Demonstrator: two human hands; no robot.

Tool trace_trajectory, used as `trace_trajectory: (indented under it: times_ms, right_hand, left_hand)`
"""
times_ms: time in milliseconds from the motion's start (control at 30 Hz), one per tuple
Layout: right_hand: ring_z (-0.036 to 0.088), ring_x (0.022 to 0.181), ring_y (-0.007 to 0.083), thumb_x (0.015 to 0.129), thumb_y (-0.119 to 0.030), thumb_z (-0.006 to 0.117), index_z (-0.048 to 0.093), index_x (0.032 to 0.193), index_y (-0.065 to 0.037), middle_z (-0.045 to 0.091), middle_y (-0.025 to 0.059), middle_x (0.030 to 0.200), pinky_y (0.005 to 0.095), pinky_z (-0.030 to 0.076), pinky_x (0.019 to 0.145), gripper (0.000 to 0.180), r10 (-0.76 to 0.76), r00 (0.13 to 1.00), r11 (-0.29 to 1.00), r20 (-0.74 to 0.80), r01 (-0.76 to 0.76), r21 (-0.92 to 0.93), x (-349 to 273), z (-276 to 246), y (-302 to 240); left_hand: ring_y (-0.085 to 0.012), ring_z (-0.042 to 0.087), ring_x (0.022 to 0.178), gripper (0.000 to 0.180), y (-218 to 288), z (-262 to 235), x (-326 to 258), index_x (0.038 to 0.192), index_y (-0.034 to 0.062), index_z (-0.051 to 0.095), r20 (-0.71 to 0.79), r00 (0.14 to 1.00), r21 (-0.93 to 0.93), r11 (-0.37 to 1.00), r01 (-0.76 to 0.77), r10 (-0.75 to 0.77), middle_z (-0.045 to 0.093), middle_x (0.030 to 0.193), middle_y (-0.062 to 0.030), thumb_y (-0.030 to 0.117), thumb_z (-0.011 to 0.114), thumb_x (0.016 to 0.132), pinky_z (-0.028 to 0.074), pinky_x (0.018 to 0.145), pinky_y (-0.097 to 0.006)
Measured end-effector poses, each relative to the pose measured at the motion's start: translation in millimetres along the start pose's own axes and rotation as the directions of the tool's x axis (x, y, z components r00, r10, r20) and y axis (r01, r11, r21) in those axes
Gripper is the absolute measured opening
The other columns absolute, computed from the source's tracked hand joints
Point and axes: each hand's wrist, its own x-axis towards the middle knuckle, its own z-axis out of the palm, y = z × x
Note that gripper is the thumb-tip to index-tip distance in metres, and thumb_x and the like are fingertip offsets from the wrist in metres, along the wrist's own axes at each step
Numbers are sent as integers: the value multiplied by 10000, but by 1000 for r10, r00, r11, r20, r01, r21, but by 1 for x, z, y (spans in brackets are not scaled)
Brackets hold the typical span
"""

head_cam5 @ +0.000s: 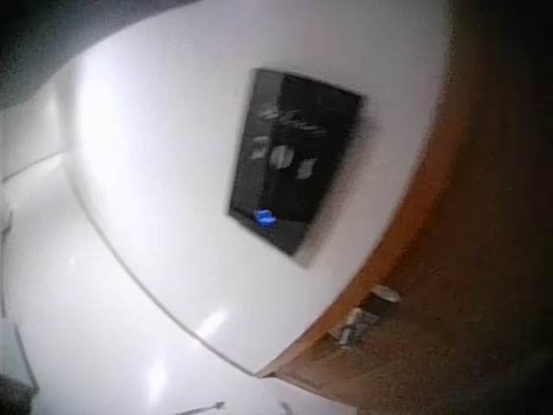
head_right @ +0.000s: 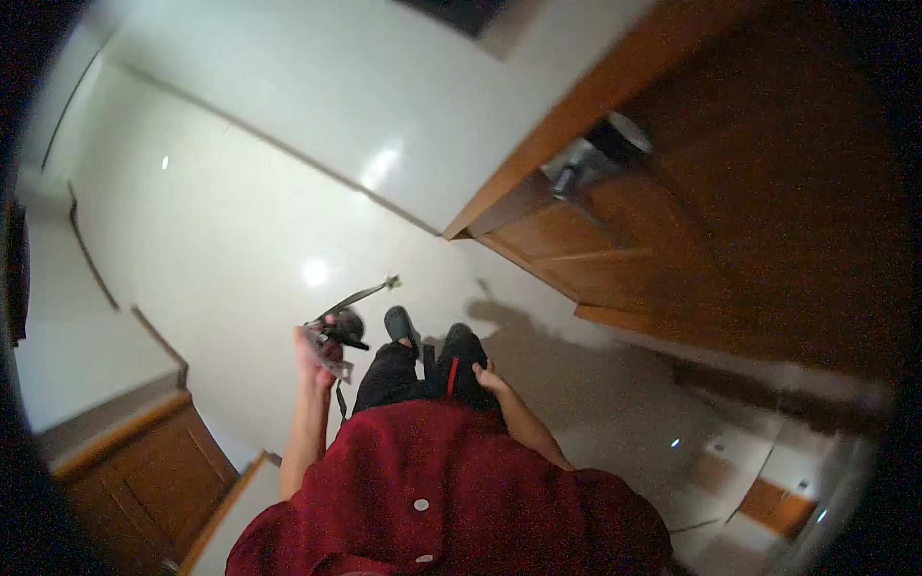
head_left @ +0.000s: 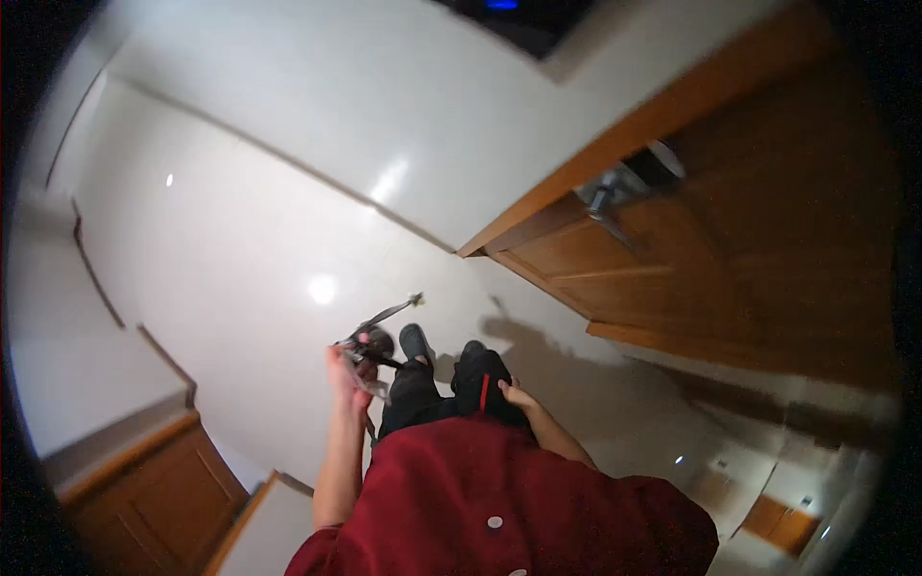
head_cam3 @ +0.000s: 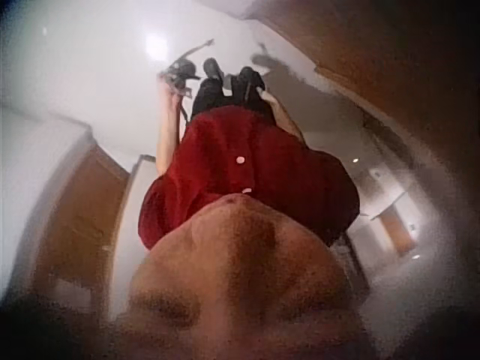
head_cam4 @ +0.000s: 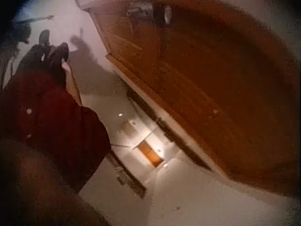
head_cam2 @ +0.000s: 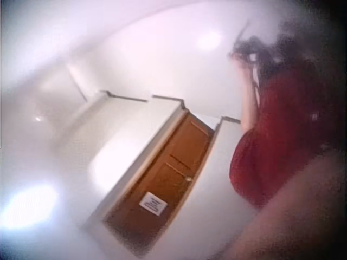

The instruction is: The person sits on the floor and assembles a door lock mechanism, inserting batteries into the device. They then attach the lock to the door, test it with a card, and finally unlock the door using a key.

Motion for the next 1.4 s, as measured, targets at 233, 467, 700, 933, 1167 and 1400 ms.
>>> trace_trajectory:
  times_ms: [233, 467, 700, 933, 1167, 1400]
  right_hand:
    - [505, 1159, 401, 859, -324, 446, 527, 1240, -73, 564, 195, 1225, 429, 391, 1001, 464, -113, 945, 888, 307, 234, -395, -83, -32, 41]
    - [560, 1006, 214, 948, -339, 463, 618, 1125, 10, 612, 104, 1112, 395, 444, 888, 421, -110, 981, 638, -162, 195, 745, -165, -25, 224]
    - [563, 983, 218, 944, -334, 472, 616, 1110, 9, 612, 106, 1086, 395, 447, 870, 407, 263, 960, 862, -96, -189, 470, -233, -10, 290]
    - [565, 959, 223, 941, -328, 480, 615, 1094, 7, 611, 108, 1060, 395, 449, 851, 393, 175, 957, 895, -230, -57, 443, -222, -61, 281]
    - [568, 936, 227, 937, -322, 489, 613, 1079, 6, 610, 110, 1033, 395, 451, 832, 378, 19, 886, 952, -463, 125, 279, -173, -153, 228]
    - [570, 913, 231, 934, -317, 498, 612, 1064, 5, 609, 112, 1007, 395, 453, 813, 365, 20, 880, 991, -475, 45, 124, -104, -190, 175]
  left_hand:
    - [-262, 618, 893, 490, -27, 11, -40, 965, 11, 537, 134, 969, 7, 977, -212, 209, 614, 973, -164, 455, 331, 952, 509, 879, -463]
    - [-180, 513, 627, 262, -22, 79, -89, 916, -82, 541, 260, 903, 112, 918, -380, 342, 624, 891, -202, 138, 403, 946, 423, 569, -259]
    - [-127, 368, 397, 288, -2, 94, -104, 840, -56, 522, 146, 887, 245, 852, -462, 439, 632, 909, -230, 158, 364, 949, 327, 342, -221]
    - [-207, 600, 650, 315, -1, 77, -102, 982, -146, 486, 730, 683, 172, 956, -238, 39, 597, 886, -256, 133, 341, 998, 522, 548, -238]
    - [-130, 363, 390, 429, -47, 119, -122, 983, -132, 501, -56, 913, 122, 910, -396, 405, 555, 748, -170, 277, 375, 964, 319, 353, -227]
    - [-124, 359, 397, 439, -22, 83, -99, 994, -115, 505, 74, 952, 32, 953, -301, 298, 512, 693, -132, 298, 359, 968, 312, 366, -198]
